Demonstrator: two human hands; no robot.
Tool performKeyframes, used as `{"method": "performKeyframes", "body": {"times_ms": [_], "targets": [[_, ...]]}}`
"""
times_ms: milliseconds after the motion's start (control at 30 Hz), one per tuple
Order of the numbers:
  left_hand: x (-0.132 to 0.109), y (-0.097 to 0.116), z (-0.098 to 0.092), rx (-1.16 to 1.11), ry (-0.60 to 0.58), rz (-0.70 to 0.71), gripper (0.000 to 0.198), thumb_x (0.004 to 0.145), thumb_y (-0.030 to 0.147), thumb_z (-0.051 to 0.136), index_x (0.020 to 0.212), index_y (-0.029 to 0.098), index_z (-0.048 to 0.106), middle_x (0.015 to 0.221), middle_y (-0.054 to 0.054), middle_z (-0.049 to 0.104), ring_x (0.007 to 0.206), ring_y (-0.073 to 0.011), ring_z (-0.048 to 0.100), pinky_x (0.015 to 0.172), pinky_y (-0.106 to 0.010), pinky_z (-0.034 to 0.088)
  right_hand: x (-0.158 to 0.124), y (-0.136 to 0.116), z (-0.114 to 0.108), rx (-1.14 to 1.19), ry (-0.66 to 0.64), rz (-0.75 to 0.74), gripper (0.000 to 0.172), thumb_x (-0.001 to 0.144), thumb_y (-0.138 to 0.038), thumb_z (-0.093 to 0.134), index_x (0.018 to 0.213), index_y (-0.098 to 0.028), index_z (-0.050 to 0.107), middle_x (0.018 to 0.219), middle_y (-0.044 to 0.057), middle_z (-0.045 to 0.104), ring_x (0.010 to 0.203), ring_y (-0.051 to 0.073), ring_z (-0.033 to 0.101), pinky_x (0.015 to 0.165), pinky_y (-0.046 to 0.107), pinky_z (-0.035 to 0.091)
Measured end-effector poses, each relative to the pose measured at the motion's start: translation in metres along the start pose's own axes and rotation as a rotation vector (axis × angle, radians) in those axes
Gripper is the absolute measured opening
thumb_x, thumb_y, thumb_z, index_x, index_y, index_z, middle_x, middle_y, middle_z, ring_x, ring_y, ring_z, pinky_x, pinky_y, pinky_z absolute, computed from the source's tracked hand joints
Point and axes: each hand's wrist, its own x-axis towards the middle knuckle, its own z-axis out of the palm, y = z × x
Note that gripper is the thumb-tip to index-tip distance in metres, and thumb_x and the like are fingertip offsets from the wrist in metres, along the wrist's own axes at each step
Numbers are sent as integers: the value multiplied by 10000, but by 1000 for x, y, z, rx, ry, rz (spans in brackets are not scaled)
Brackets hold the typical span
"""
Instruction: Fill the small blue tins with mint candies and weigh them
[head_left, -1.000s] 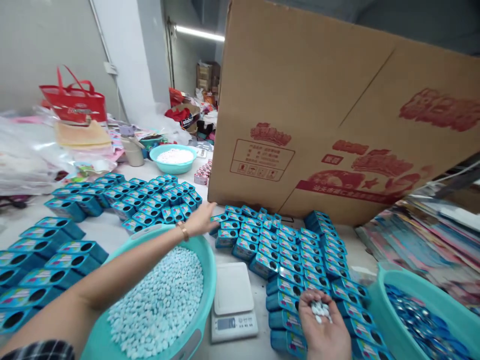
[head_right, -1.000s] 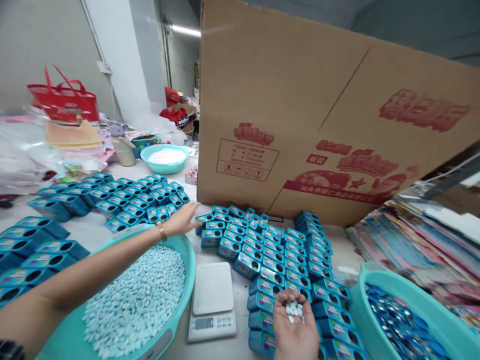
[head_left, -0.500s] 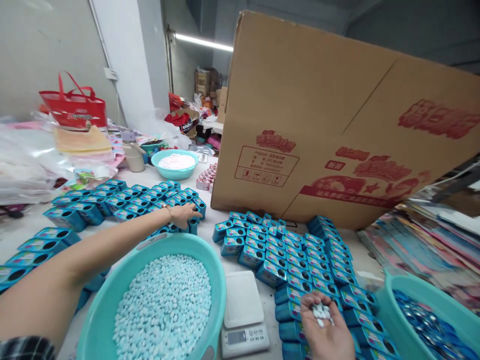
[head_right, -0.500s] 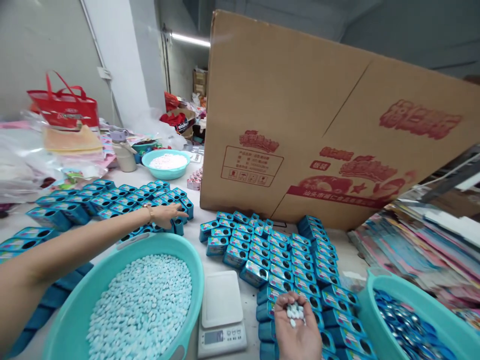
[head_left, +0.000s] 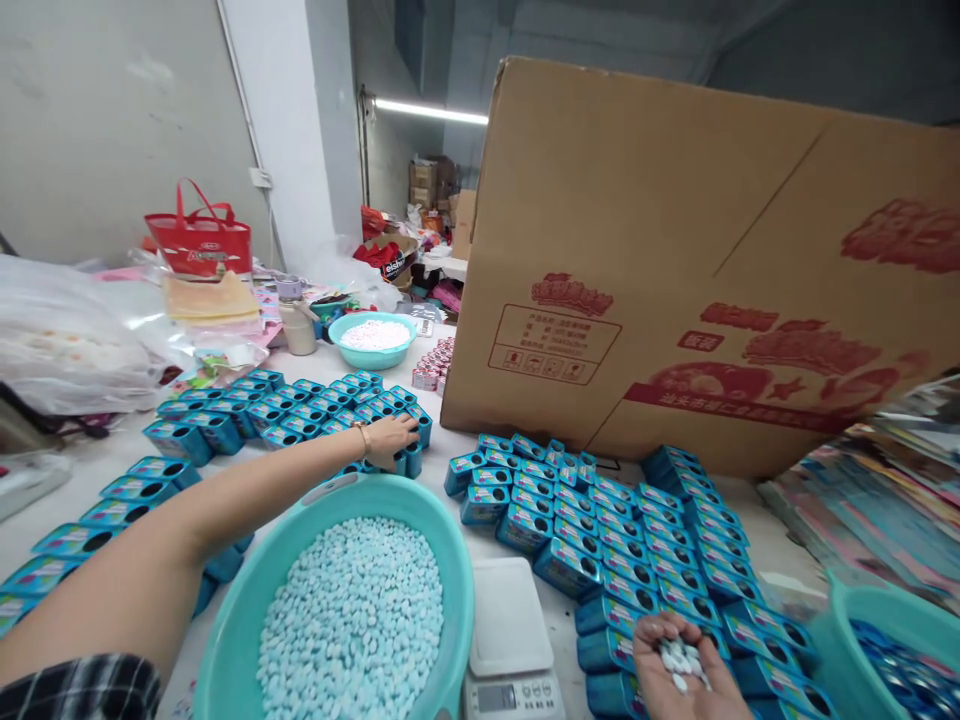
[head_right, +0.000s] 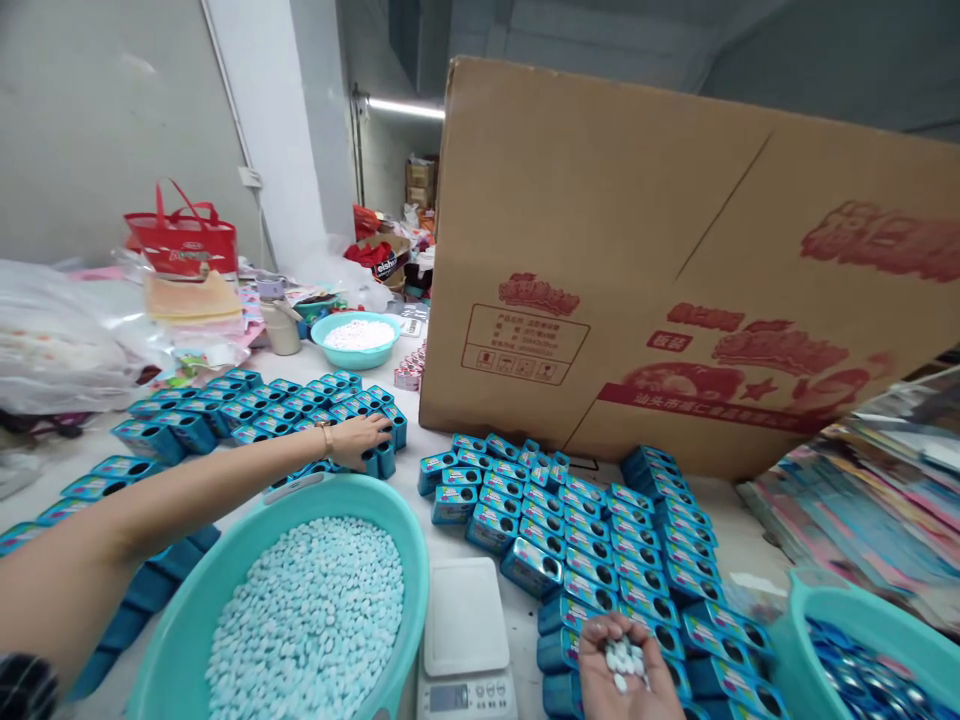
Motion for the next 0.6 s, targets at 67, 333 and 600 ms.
{"method": "performKeyframes", "body": {"times_ms": [67, 333, 600], "targets": [[3, 6, 1, 18, 60, -7, 608, 568, 448, 737, 1103, 183, 621, 1268, -150, 502, 1207, -350, 406, 1013, -437, 336, -4, 2, 6, 105, 74, 45, 188, 734, -27, 424, 770, -210, 448, 729, -26, 465, 598, 104, 512, 520, 253, 523], [21, 30, 12, 40, 183, -193, 699, 687, 738, 553, 1000, 125, 676, 1195, -191, 550, 1242, -382, 389, 1062, -542, 212, -8, 7, 12, 254, 134, 54, 228, 754, 4, 373, 787, -191, 486, 739, -13, 492, 603, 97, 520, 481, 232, 527], [40, 66, 9, 104, 230, -493, 389, 892, 384, 565, 1212, 165, 545, 1295, -99, 528, 1180, -259, 509, 997, -520, 409, 0, 13, 1, 283, 112, 115, 138, 784, -56, 436, 760, -182, 488, 764, -11, 480, 621, 92, 503, 516, 237, 526]]}}
